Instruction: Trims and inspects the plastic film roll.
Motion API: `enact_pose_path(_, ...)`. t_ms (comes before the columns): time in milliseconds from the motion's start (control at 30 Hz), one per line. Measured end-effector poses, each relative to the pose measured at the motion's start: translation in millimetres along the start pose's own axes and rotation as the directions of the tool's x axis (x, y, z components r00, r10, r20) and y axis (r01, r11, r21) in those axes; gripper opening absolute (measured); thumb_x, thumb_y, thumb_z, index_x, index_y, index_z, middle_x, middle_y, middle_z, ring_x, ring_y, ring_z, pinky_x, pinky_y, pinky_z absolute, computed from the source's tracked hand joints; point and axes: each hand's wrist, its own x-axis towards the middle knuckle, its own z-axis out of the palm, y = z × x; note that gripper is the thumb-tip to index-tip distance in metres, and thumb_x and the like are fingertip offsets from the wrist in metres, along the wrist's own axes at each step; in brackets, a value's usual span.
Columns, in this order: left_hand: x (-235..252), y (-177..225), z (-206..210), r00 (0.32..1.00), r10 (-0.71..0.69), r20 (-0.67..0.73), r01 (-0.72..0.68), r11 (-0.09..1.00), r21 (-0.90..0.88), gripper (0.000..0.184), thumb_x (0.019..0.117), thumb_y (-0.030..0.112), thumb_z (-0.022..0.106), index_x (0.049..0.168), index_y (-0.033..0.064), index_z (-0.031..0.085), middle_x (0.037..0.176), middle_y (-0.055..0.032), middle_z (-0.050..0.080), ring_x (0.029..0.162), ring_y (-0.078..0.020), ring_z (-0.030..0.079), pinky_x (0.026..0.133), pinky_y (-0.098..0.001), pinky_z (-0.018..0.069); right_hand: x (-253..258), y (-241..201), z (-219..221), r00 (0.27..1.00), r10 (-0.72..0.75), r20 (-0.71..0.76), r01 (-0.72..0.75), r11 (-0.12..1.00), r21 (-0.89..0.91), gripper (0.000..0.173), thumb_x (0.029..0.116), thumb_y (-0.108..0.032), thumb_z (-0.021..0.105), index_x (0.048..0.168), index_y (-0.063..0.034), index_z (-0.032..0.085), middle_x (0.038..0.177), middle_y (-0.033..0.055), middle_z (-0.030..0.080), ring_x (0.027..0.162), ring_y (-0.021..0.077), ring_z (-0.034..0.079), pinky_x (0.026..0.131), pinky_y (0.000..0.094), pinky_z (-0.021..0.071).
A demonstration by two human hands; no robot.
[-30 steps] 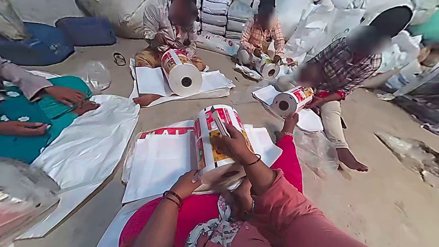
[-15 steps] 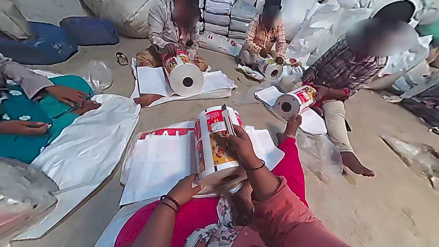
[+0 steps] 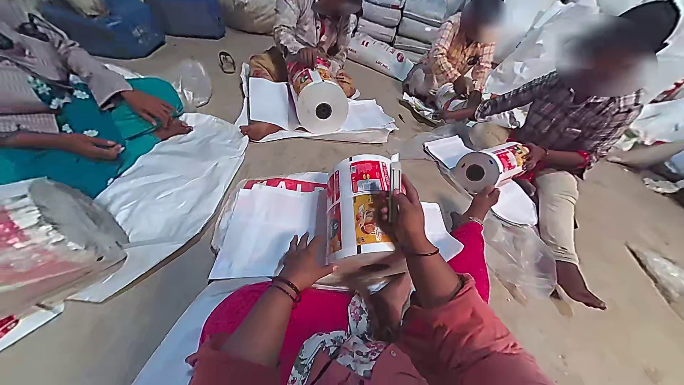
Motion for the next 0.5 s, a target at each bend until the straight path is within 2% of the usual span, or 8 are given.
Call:
enact_pose_path(67,0,5,-2,1.000,0.006,-0.007,-0.006,1.000,0.021,0.107,0.0751,0.063,0.082,0.161,0.0216,0.034,0.170,-0.0185,0.019,0.155,-0.0497,0.010,0.116,-0.0725,0.0242,10,-11,-4,0.997,0.067,-0.031,-0.069,0.995,-0.076,0.052,0.1082,-0.014,0.042,0.159,-0.0208,0.032,0.093,0.0099,0.063,0.061,0.0159,0.061,0.053,0.0315,0.0549)
enact_pose_path(167,4,1,-2,0.998,0.028,0.061,-0.029,1.000,0.008,0.102,0.0790,0.060,0.080,0.162,0.0246,0.032,0.170,-0.0172,0.021,0.155,-0.0490,0.011,0.116,-0.0716,0.0242,52,-28,-17,0.990,0.120,-0.068,-0.138,0.861,-0.490,0.056,0.0991,-0.007,0.050,0.154,-0.0152,0.045,0.116,0.0161,0.066,0.085,0.0223,0.064,0.072,0.0417,0.0542)
enact_pose_path(200,7,-5,0,0.995,0.040,0.092,-0.039,0.999,-0.006,0.100,0.0806,0.059,0.080,0.162,0.0261,0.032,0.169,-0.0172,0.023,0.155,-0.0494,0.012,0.116,-0.0716,0.0247,68,-29,-21,0.989,0.128,-0.073,-0.145,0.772,-0.618,0.055,0.0986,-0.008,0.053,0.152,-0.0175,0.049,0.114,0.0171,0.068,0.083,0.0239,0.064,0.070,0.0437,0.0532)
enact_pose_path(233,11,-10,3,0.991,0.045,0.126,-0.043,0.999,-0.013,0.099,0.0820,0.059,0.078,0.163,0.0269,0.031,0.169,-0.0174,0.024,0.155,-0.0498,0.014,0.116,-0.0721,0.0256,81,-28,-23,0.988,0.132,-0.080,-0.149,0.670,-0.728,0.054,0.0993,-0.010,0.055,0.152,-0.0212,0.050,0.108,0.0156,0.070,0.073,0.0224,0.064,0.061,0.0414,0.0534)
enact_pose_path(267,16,-15,4,0.988,0.036,0.153,-0.034,0.999,-0.015,0.098,0.0823,0.060,0.078,0.163,0.0278,0.032,0.169,-0.0169,0.025,0.154,-0.0495,0.015,0.115,-0.0726,0.0266,93,-27,-23,0.985,0.149,-0.081,-0.155,0.593,-0.790,0.055,0.1002,-0.011,0.056,0.153,-0.0238,0.049,0.106,0.0153,0.070,0.068,0.0230,0.063,0.057,0.0417,0.0535)
enact_pose_path(333,26,-23,7,0.980,-0.005,0.199,0.008,1.000,-0.017,0.096,0.0799,0.063,0.079,0.160,0.0281,0.038,0.168,-0.0158,0.027,0.154,-0.0490,0.018,0.112,-0.0752,0.0282,111,-29,-18,0.985,0.162,-0.066,-0.137,0.481,-0.866,0.054,0.1007,-0.012,0.056,0.153,-0.0253,0.050,0.105,0.0152,0.071,0.067,0.0248,0.065,0.058,0.0438,0.0551)
enact_pose_path(400,32,-28,8,0.973,-0.026,0.231,0.031,0.999,-0.020,0.097,0.0778,0.064,0.080,0.159,0.0274,0.041,0.167,-0.0173,0.029,0.153,-0.0498,0.020,0.111,-0.0770,0.0285,122,-35,-10,0.987,0.158,-0.032,-0.091,0.385,-0.919,0.050,0.1020,-0.015,0.057,0.151,-0.0240,0.052,0.109,0.0171,0.071,0.076,0.0305,0.068,0.066,0.0505,0.0566)
enact_pose_path(500,34,-28,10,0.968,-0.026,0.251,0.032,0.999,-0.020,0.098,0.0763,0.064,0.081,0.158,0.0286,0.041,0.167,-0.0181,0.028,0.153,-0.0506,0.020,0.109,-0.0790,0.0279,127,-37,-2,0.984,0.175,0.012,-0.033,0.252,-0.967,0.040,0.1077,-0.029,0.051,0.147,-0.0244,0.057,0.108,0.0175,0.072,0.080,0.0331,0.070,0.071,0.0545,0.0569)
